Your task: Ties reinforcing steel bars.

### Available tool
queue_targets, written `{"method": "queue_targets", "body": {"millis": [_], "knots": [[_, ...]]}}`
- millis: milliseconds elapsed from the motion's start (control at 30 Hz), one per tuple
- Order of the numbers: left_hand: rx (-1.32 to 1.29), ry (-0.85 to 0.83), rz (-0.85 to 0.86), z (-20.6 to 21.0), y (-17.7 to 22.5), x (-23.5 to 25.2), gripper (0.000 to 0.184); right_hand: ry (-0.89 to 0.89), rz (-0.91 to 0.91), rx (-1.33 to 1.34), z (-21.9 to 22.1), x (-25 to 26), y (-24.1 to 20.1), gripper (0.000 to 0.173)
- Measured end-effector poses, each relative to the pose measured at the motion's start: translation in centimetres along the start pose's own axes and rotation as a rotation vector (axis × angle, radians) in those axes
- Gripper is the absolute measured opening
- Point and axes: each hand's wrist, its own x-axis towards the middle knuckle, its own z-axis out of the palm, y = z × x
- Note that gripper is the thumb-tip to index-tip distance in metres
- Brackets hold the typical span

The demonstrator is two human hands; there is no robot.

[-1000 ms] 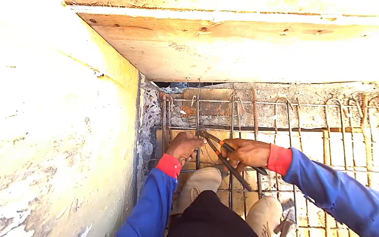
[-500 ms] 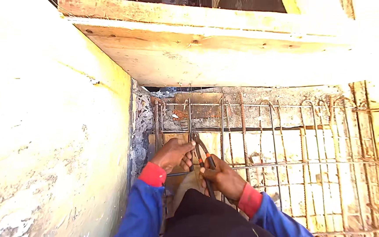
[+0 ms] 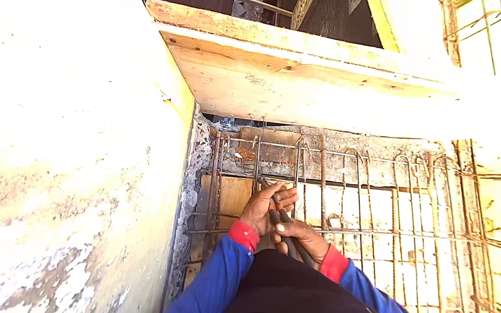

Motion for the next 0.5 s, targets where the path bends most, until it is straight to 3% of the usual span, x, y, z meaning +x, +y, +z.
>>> {"method": "queue_targets", "body": {"millis": [100, 167, 233, 267, 333, 400, 500], "knots": [[0.031, 0.137, 0.159, 0.8, -1.5, 0.6, 0.018, 0.385, 0.143, -0.819, 2.1, -1.4, -3.0, 0.048], [0.124, 0.211, 0.252, 1.4, -2.4, 1.2, 0.016, 0.607, 0.333, -1.467, 5.4, -1.7, -4.2, 0.063], [0.172, 0.249, 0.278, 2.0, -2.7, 1.3, 0.016, 0.725, 0.475, -1.821, 7.8, -1.1, -3.4, 0.069], [0.207, 0.25, 0.269, 2.0, -2.6, 1.1, 0.017, 0.746, 0.505, -1.868, 8.2, -0.8, -2.7, 0.065], [0.406, 0.273, 0.199, 1.5, -2.0, 0.0, 0.032, 0.71, 0.466, -1.759, 7.6, -0.7, -1.9, 0.056], [0.645, 0.29, 0.075, 0.8, -1.1, -1.3, 0.051, 0.616, 0.31, -1.436, 6.0, -1.1, -1.6, 0.049], [0.554, 0.245, -0.021, -0.5, 0.3, -1.2, 0.05, 0.329, 0.014, -0.511, 2.5, -1.5, -0.7, 0.029]]}}
